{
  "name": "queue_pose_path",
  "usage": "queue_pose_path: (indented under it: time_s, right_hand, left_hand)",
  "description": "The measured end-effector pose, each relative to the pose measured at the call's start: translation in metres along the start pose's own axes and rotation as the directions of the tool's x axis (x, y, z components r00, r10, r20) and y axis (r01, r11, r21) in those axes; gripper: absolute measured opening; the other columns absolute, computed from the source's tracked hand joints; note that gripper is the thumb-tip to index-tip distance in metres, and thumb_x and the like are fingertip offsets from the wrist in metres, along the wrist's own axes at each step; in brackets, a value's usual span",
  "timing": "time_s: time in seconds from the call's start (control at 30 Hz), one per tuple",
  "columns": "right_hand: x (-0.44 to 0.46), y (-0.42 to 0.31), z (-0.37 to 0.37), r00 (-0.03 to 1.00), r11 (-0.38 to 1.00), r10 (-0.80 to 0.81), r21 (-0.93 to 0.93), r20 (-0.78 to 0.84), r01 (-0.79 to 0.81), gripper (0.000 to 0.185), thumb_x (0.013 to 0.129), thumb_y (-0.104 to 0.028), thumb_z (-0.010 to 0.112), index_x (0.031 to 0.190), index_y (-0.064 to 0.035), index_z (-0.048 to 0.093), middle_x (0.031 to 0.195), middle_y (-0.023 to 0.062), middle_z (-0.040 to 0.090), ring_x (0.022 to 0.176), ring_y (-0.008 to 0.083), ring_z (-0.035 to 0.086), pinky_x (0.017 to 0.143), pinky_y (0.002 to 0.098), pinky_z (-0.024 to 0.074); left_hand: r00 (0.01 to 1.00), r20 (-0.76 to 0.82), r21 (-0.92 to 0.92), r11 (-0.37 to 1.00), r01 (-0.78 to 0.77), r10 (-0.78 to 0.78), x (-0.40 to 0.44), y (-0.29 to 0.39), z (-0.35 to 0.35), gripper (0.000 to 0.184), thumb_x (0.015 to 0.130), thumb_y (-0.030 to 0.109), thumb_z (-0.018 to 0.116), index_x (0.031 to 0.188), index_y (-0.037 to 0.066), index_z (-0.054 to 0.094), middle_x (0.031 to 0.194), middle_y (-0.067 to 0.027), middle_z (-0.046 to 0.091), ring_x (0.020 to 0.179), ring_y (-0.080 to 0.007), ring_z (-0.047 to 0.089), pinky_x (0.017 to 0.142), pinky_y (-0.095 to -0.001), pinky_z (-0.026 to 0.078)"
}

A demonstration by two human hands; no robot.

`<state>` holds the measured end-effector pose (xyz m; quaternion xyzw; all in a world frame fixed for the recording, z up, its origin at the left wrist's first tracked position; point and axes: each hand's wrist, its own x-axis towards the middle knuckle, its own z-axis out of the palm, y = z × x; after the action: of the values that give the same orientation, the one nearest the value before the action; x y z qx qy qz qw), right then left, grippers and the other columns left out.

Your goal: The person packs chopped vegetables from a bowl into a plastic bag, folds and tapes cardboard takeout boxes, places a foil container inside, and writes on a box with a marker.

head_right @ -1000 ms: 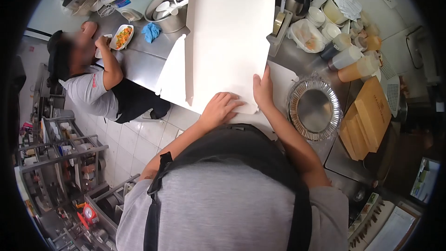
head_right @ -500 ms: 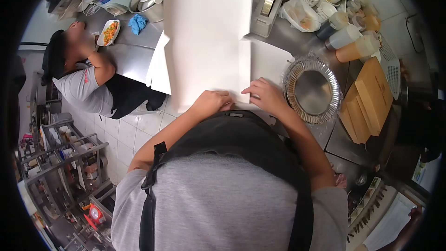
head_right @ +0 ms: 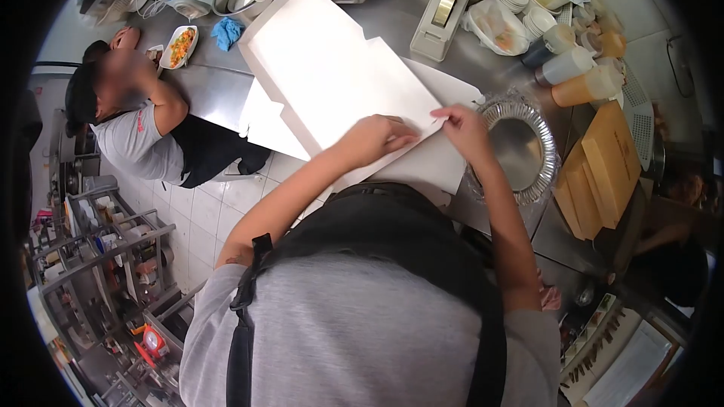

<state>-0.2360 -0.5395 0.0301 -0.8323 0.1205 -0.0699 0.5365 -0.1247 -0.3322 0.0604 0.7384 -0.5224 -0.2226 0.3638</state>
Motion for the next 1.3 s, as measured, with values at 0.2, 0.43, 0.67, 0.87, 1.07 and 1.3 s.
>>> queue_pose_path:
  time_s: [0.2, 0.43, 0.67, 0.87, 1.07, 1.3]
  right_hand:
    - [0.02, -0.061, -0.011, 0.89, 0.787, -0.401, -0.58, -0.22, 0.211, 0.036, 0.073, 0.007, 0.056, 0.103, -0.0093, 0.066, 0.094, 0.0098, 0.06, 0.068, 0.0253, 0.059, 0.067, 0.0326, 0.0482]
    - [-0.023, -0.084, 0.042, 0.88, 0.97, 0.034, -0.228, 0.473, 0.085, 0.032, 0.068, -0.005, 0.075, 0.099, -0.0072, 0.066, 0.098, 0.0084, 0.061, 0.066, 0.0164, 0.061, 0.061, 0.0277, 0.0498]
    - [-0.027, -0.038, 0.035, 0.971, 0.941, 0.039, -0.335, 0.235, 0.043, 0.025, 0.068, -0.012, 0.078, 0.088, -0.0058, 0.065, 0.086, 0.0072, 0.063, 0.065, 0.0188, 0.064, 0.06, 0.0305, 0.0496]
    - [-0.033, -0.052, 0.038, 0.987, 0.925, -0.02, -0.372, 0.161, 0.08, 0.019, 0.069, -0.013, 0.078, 0.074, -0.0056, 0.062, 0.08, 0.0067, 0.061, 0.062, 0.0187, 0.063, 0.057, 0.031, 0.0488]
    - [-0.037, -0.049, 0.055, 0.998, 0.925, -0.009, -0.378, 0.054, 0.029, 0.019, 0.07, -0.015, 0.078, 0.074, -0.0056, 0.063, 0.085, 0.0051, 0.058, 0.061, 0.0166, 0.062, 0.056, 0.031, 0.0484]
    - [-0.031, -0.025, 0.034, 0.993, 0.966, -0.031, -0.253, 0.112, 0.059, 0.016, 0.072, -0.012, 0.075, 0.073, -0.0009, 0.063, 0.087, 0.0084, 0.057, 0.059, 0.0174, 0.059, 0.058, 0.0299, 0.0479]
  left_hand:
    - [0.971, 0.154, 0.486, 0.87, 0.089, -0.186, -0.078, -0.015, -0.05, 0.048, 0.07, -0.002, 0.065, 0.113, 0.02, 0.065, 0.112, -0.0048, 0.062, 0.112, -0.0268, 0.053, 0.1, -0.0375, 0.039]
    - [0.992, -0.108, 0.41, 0.912, -0.012, 0.062, -0.076, -0.034, -0.003, 0.008, 0.073, 0.025, 0.071, 0.078, 0.019, 0.069, 0.084, 0.0017, 0.06, 0.09, -0.0192, 0.057, 0.081, -0.0337, 0.044]
    - [0.994, -0.093, 0.409, 0.907, 0.097, -0.064, -0.029, -0.024, 0.024, 0.01, 0.074, 0.031, 0.07, 0.076, 0.021, 0.07, 0.078, -0.0009, 0.057, 0.087, -0.0203, 0.058, 0.076, -0.0363, 0.045]
    - [0.995, -0.04, 0.149, 0.984, 0.095, -0.09, -0.022, -0.023, 0.026, 0.012, 0.075, 0.03, 0.07, 0.077, 0.018, 0.071, 0.08, -0.0027, 0.061, 0.085, -0.025, 0.062, 0.073, -0.0391, 0.049]
    - [0.98, -0.069, 0.107, 0.976, 0.192, -0.186, -0.01, -0.026, 0.023, 0.015, 0.077, 0.029, 0.069, 0.074, 0.015, 0.072, 0.077, -0.0049, 0.063, 0.076, -0.0272, 0.063, 0.066, -0.0397, 0.05]
    - [0.893, 0.036, 0.012, 0.894, 0.448, -0.448, -0.001, -0.032, 0.024, 0.024, 0.075, 0.036, 0.069, 0.072, 0.012, 0.073, 0.074, -0.0062, 0.068, 0.07, -0.026, 0.065, 0.064, -0.0372, 0.051]
